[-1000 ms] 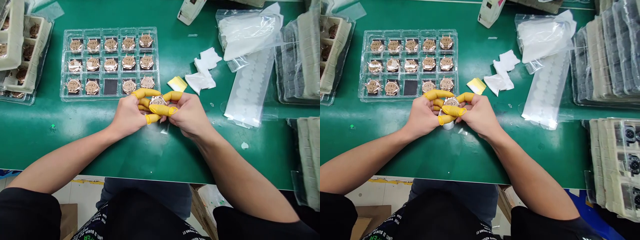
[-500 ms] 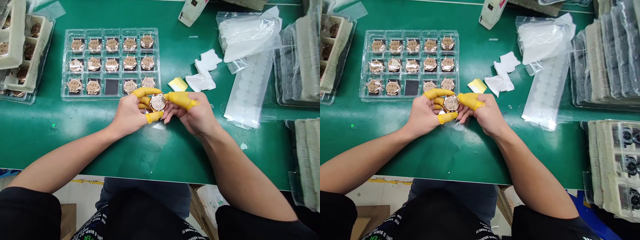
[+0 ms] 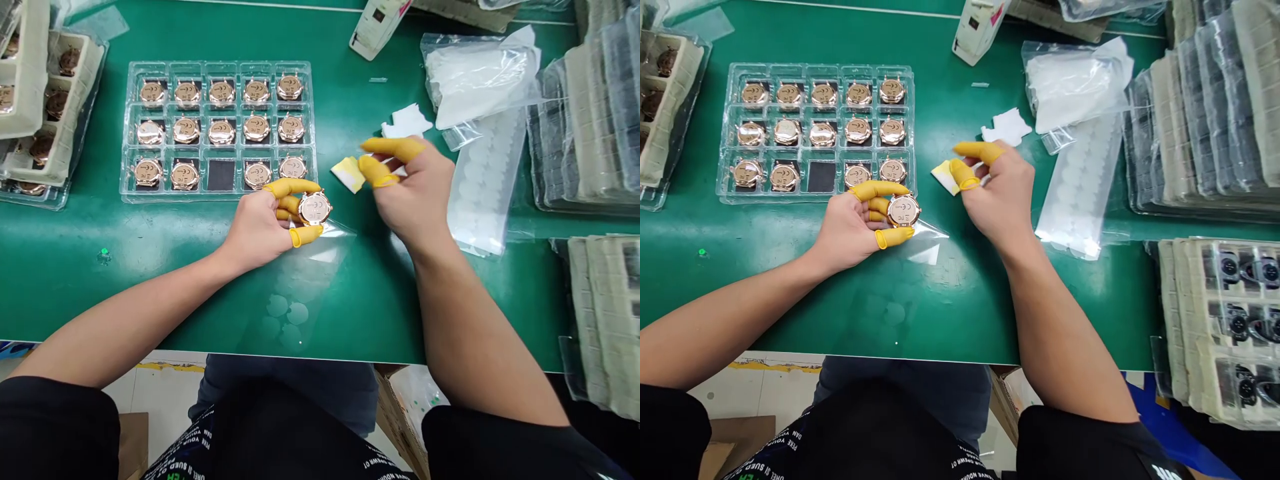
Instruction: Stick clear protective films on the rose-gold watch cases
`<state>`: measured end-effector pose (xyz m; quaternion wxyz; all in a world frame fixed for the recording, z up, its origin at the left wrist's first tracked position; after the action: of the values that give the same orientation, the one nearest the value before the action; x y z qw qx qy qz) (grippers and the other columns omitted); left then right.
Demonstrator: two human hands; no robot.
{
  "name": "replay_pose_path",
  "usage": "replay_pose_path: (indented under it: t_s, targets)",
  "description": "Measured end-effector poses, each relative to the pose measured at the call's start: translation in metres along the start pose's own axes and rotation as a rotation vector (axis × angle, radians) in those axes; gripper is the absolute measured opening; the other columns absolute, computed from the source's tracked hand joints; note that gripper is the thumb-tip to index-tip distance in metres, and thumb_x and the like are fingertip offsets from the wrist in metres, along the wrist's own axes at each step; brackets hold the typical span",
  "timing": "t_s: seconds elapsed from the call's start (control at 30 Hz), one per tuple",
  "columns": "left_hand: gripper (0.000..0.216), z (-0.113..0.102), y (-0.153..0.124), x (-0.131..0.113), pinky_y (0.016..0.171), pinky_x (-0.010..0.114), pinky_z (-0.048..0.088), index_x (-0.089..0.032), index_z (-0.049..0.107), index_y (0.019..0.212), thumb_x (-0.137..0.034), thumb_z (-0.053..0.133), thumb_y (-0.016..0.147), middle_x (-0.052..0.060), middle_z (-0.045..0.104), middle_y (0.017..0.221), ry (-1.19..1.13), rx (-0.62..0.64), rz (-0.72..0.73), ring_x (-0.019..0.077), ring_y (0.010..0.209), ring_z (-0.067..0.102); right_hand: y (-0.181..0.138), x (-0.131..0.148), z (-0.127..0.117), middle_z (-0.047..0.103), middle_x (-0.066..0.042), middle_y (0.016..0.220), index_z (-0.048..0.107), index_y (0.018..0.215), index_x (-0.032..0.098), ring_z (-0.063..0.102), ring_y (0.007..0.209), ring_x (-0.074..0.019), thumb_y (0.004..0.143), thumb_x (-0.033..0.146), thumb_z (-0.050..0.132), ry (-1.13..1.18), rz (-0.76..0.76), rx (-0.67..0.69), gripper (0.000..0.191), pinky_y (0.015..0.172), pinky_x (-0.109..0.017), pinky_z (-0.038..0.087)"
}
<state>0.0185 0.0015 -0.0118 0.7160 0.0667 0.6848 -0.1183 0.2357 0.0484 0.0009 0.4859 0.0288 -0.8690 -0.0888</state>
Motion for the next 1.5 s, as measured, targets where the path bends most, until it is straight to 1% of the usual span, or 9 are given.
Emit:
replay_pose_path:
  t_s: [0.1,0.27,0.4,0.5,0.6,0.73,0.93,1.17,1.5]
  targets:
    - [0.057,0.0,0.0,0.0,0.075,0.028,0.064,-0.019,0.073,0.12,-0.02,0.089,0.065,0.0,0.075,0.085,0.04,0.002,0.018,0.0132,0.076,0.073,0.01,-0.013,-0.001,0.067,-0.014,0.116,0.073,0.109,0.021,0.058,0.115,-0.0332,0.085,0.026,0.083,-0.432,-0.114,-0.032,0.026,0.102,-0.054,0.048]
    - [0.056,0.001,0.001,0.0,0.077,0.029,0.064,-0.018,0.073,0.12,-0.019,0.088,0.066,0.001,0.076,0.087,0.063,0.01,0.029,0.0144,0.078,0.073,0.013,-0.015,0.006,0.065,-0.013,0.109,0.069,0.097,0.025,0.049,0.118,-0.035,0.088,0.025,0.081,-0.459,-0.162,0.055,0.015,0.107,-0.06,0.038]
    - [0.056,0.0,0.001,0.001,0.074,0.026,0.063,-0.018,0.073,0.12,-0.018,0.088,0.066,0.0,0.076,0.085,0.061,0.003,0.03,0.0137,0.077,0.073,0.012,-0.002,0.0,0.065,-0.009,0.094,0.07,0.089,0.023,0.048,0.108,-0.0316,0.077,0.012,0.085,-0.485,-0.117,-0.02,0.023,0.106,-0.065,0.033]
    - [0.056,0.0,0.001,0.002,0.074,0.025,0.062,-0.018,0.074,0.119,-0.017,0.088,0.065,0.0,0.077,0.085,0.055,-0.013,0.027,0.0128,0.076,0.074,0.003,0.016,-0.01,0.065,-0.005,0.088,0.071,0.095,0.026,0.052,0.09,-0.0232,0.081,0.015,0.082,-0.233,-0.169,-0.031,0.021,0.096,-0.05,0.043]
    - [0.056,-0.001,0.0,0.004,0.073,0.025,0.062,-0.02,0.074,0.12,-0.018,0.088,0.066,-0.001,0.078,0.085,0.052,-0.033,0.038,0.0126,0.075,0.074,-0.016,0.036,-0.01,0.067,-0.003,0.085,0.074,0.106,0.031,0.054,0.074,-0.0195,0.091,0.021,0.073,-0.043,-0.32,0.087,0.018,0.073,-0.04,0.045]
    - [0.055,0.0,0.0,0.006,0.075,0.027,0.063,-0.02,0.074,0.119,-0.015,0.086,0.066,0.0,0.079,0.089,0.032,-0.016,0.03,0.0143,0.077,0.076,-0.038,0.05,0.006,0.066,-0.004,0.083,0.076,0.088,0.032,0.059,0.078,-0.0227,0.088,0.017,0.064,-0.176,-0.529,0.131,0.02,0.072,-0.041,0.046]
    - [0.05,0.002,0.002,0.004,0.075,0.025,0.062,-0.017,0.072,0.114,-0.01,0.083,0.065,0.001,0.08,0.092,-0.025,0.025,0.001,0.014,0.08,0.077,-0.036,0.047,0.031,0.068,-0.005,0.087,0.072,0.085,0.028,0.061,0.083,-0.0232,0.089,0.015,0.059,-0.27,-0.5,0.043,0.019,0.081,-0.045,0.051]
    - [0.056,0.001,0.002,0.004,0.071,0.023,0.062,-0.017,0.071,0.121,-0.011,0.084,0.067,-0.001,0.078,0.086,-0.048,0.007,-0.007,0.0123,0.076,0.075,-0.031,0.028,0.028,0.063,-0.003,0.079,0.076,0.104,0.028,0.063,0.073,-0.0181,0.098,0.02,0.052,-0.203,-0.679,-0.195,0.026,0.065,-0.037,0.055]
    - [0.055,0.001,0.002,-0.002,0.067,0.022,0.062,-0.015,0.073,0.118,-0.011,0.085,0.064,-0.001,0.076,0.082,-0.066,0.009,-0.056,0.0111,0.072,0.072,-0.016,0.021,0.008,0.068,0.001,0.087,0.077,0.099,0.034,0.065,0.078,-0.0159,0.092,0.003,0.058,-0.039,-1.012,-0.021,0.037,0.066,-0.034,0.054]
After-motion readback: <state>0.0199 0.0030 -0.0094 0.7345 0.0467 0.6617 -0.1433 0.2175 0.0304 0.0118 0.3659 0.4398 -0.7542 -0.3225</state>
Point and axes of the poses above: each hand's wrist, its own y-axis towards the middle knuckle, its own z-axis out of the palm, x = y × z, the point moved 3 cm from there along y, towards the middle knuckle
